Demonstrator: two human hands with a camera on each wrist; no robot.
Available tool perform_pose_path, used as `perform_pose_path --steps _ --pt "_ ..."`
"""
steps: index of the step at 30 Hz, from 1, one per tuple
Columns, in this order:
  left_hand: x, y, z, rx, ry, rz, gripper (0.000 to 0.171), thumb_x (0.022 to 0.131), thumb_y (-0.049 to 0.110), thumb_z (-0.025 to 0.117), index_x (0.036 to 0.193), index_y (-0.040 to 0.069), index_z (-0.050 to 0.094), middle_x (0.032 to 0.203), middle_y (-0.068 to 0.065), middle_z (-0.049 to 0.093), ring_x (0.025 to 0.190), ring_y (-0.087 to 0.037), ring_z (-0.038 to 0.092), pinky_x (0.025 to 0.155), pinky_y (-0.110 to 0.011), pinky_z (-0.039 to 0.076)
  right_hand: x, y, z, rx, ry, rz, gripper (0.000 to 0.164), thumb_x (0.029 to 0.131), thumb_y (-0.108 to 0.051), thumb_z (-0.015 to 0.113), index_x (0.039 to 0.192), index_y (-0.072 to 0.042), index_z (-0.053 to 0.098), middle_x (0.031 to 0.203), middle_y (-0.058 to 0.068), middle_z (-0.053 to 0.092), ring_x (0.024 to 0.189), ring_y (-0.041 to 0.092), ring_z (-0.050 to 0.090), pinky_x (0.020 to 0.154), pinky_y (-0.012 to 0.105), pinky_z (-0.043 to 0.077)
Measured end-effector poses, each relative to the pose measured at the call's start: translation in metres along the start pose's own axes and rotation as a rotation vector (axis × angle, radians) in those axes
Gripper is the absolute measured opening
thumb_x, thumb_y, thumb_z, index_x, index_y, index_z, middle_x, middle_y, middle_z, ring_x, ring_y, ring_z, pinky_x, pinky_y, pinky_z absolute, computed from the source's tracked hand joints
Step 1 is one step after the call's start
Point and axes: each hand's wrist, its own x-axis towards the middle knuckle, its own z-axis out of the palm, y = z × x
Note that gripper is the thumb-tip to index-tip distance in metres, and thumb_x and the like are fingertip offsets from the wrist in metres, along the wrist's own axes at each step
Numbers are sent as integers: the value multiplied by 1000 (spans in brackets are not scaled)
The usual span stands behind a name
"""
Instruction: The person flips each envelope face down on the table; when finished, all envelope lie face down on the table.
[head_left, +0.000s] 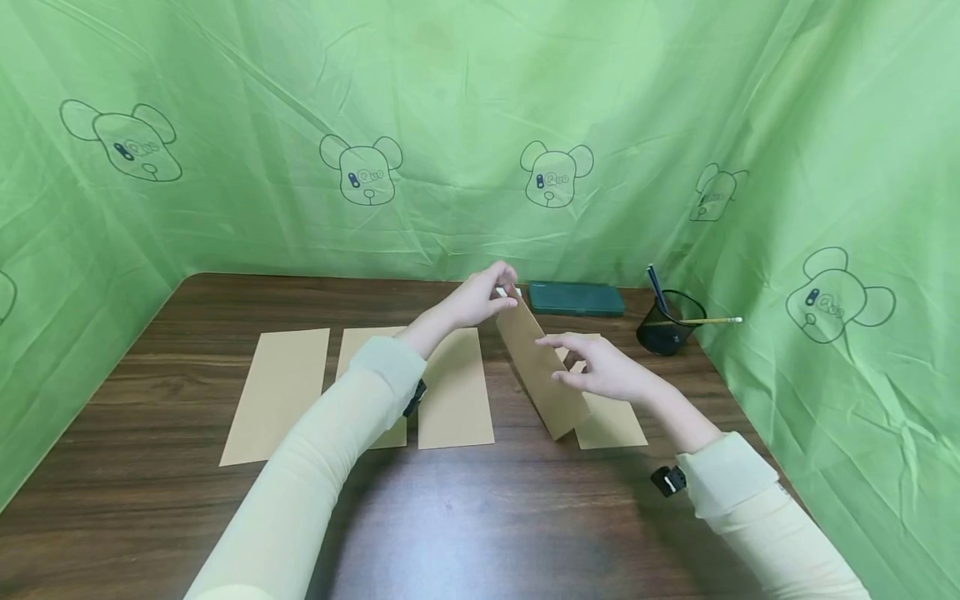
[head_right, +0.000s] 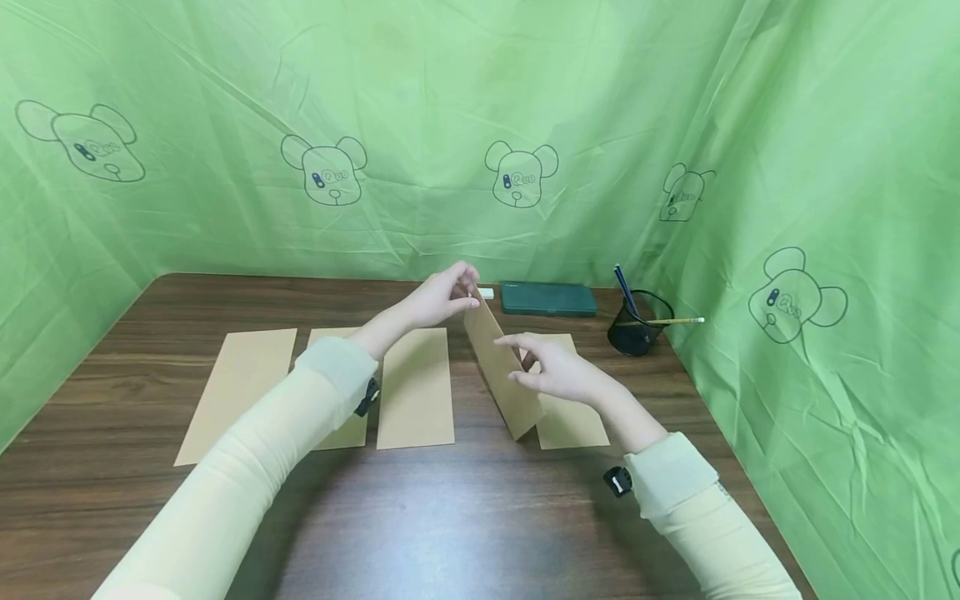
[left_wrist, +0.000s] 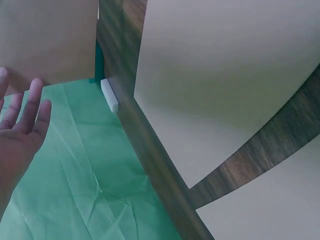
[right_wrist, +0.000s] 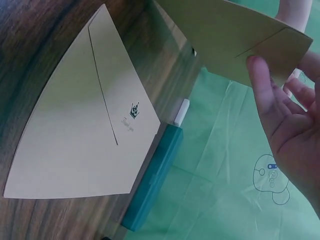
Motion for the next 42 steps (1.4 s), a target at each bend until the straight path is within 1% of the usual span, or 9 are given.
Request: perform_pose_path --steps 5,11,14,19,22,27,32,37,42 --pt "0 3 -2 -64 -4 -2 48 89 15 66 129 8 40 115 -10 61 97 -20 64 86 -29 50 -2 1 -4 -41 25 36 57 82 -6 70 135 -13 50 117 3 62 71 5 60 64 28 50" --pt "1 4 -2 -41 -43 66 52 84 7 70 129 8 44 125 -10 59 106 -20 60 88 -39 49 -4 5 -3 -37 57 81 61 80 -3 71 136 -12 49 124 5 56 74 10 58 64 27 49" --pt "0 2 -2 -4 -99 85 55 83 7 71 131 10 45 132 -7 53 116 -22 54 96 -40 45 -4 8 -1 -15 84 97 61 80 -1 70 136 -10 49 128 8 55 76 12 59 67 31 50" --pt "-5 -7 6 135 -205 106 61 82 14 73 136 11 45 143 -5 45 133 -24 39 112 -39 28 -6 14 5 54 105 122 60 81 2 69 137 -6 48 134 14 51 81 16 60 75 43 50" --pt "-12 -12 14 207 -253 70 66 81 20 75 139 17 43 147 -4 40 137 -27 32 111 -47 25 -8 17 9 73 125 147 60 81 2 68 137 -6 48 134 14 50 82 17 60 77 43 50" --pt "-25 -20 26 272 -339 -31 76 80 28 76 144 26 37 151 -6 31 139 -32 20 107 -58 22 -9 26 19 120 178 218 61 80 0 71 136 -4 48 134 15 51 75 13 57 70 28 49" --pt "-34 -24 35 317 -399 -41 83 77 36 77 146 26 33 152 -7 27 140 -34 16 109 -58 18 -11 37 31 185 211 279 66 78 -6 75 137 -4 47 136 13 51 72 12 56 65 22 47" --pt "-42 -27 39 349 -432 -30 87 74 42 78 146 24 33 153 -9 26 141 -37 13 110 -59 16 -12 42 44 85 206 299 68 77 -14 78 137 -5 48 133 12 53 81 16 57 66 25 47" --pt "-48 -32 43 348 -441 -36 87 73 46 77 145 23 35 154 -7 27 142 -39 11 110 -59 12 -13 42 56 -68 214 265 70 74 -17 80 134 2 49 123 18 56 92 25 56 73 35 49"
